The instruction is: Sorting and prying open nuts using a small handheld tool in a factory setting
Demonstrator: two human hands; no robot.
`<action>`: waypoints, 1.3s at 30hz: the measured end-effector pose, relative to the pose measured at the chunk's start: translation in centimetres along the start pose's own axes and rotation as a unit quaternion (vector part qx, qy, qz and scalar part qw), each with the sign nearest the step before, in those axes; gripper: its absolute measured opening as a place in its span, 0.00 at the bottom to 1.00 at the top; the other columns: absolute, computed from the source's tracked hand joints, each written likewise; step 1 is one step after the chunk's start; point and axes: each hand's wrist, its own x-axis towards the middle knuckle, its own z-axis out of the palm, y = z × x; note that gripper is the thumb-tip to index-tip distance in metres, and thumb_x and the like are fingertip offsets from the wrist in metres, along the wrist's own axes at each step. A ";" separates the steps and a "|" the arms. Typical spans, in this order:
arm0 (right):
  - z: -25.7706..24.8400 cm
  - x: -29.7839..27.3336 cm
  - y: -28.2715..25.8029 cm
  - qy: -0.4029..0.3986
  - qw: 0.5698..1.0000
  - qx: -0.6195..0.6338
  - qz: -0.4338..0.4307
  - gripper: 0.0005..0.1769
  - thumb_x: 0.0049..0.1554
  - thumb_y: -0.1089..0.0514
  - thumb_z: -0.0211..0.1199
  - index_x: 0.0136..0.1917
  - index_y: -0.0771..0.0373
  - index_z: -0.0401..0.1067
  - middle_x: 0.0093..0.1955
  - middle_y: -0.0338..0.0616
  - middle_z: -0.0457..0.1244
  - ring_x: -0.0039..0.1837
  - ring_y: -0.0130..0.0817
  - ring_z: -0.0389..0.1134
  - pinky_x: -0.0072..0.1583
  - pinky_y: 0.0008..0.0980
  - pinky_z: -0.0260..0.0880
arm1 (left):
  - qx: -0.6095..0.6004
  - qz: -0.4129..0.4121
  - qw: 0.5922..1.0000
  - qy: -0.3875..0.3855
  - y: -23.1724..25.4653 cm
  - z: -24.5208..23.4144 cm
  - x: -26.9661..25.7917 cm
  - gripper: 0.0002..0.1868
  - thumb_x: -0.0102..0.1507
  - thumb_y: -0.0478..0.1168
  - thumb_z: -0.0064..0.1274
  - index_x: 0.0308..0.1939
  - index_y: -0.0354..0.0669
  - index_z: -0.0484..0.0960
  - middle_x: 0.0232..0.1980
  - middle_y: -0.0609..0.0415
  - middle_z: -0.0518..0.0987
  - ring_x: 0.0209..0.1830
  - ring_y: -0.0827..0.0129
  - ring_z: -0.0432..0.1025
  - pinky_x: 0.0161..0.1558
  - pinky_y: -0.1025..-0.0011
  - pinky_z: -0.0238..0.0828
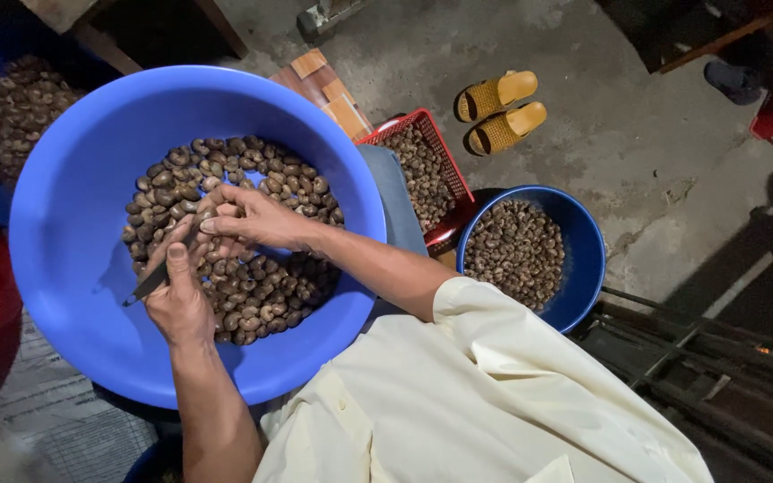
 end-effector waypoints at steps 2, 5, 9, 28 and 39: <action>-0.2 0.1 0.2 0.001 1.000 0.008 0.003 0.18 0.62 0.60 0.65 0.61 0.69 0.65 0.45 0.52 0.69 0.41 0.39 0.77 0.36 0.30 0.78 | 0.013 0.003 1.000 -0.006 0.2 0.1 0.1 0.16 0.80 0.41 0.44 0.62 0.31 0.76 0.65 0.31 0.76 0.62 0.52 0.76 0.60 0.61 0.78; 0.0 -0.3 -0.4 -0.005 1.000 -0.007 0.001 0.17 0.62 0.59 0.65 0.61 0.67 0.65 0.46 0.53 0.70 0.41 0.38 0.77 0.39 0.31 0.80 | 0.003 0.026 1.000 -0.006 0.3 0.4 0.1 0.16 0.80 0.39 0.42 0.63 0.27 0.75 0.64 0.25 0.75 0.65 0.40 0.74 0.61 0.51 0.77; -0.1 -0.1 -0.2 -0.007 1.000 -0.019 0.001 0.18 0.62 0.59 0.65 0.62 0.68 0.66 0.48 0.55 0.72 0.42 0.38 0.77 0.40 0.32 0.81 | -0.004 0.015 1.000 -0.004 0.3 0.0 0.2 0.16 0.80 0.41 0.42 0.63 0.29 0.75 0.65 0.28 0.75 0.67 0.42 0.73 0.62 0.52 0.77; -2.9 0.8 4.4 -0.022 0.997 -0.077 0.007 0.17 0.63 0.64 0.62 0.64 0.65 0.65 0.40 0.35 0.63 0.41 0.32 0.76 0.35 0.23 0.74 | 0.108 -0.031 0.993 0.030 0.7 -0.7 -0.1 0.19 0.79 0.50 0.45 0.63 0.40 0.81 0.63 0.36 0.78 0.65 0.44 0.72 0.63 0.47 0.73; -0.5 -0.8 -2.1 0.039 0.989 -0.144 -0.022 0.16 0.61 0.63 0.66 0.62 0.64 0.69 0.41 0.43 0.68 0.41 0.30 0.73 0.38 0.26 0.75 | 0.082 -0.038 0.995 0.028 1.6 -0.6 0.2 0.20 0.80 0.48 0.41 0.65 0.37 0.78 0.63 0.33 0.77 0.65 0.43 0.73 0.63 0.47 0.75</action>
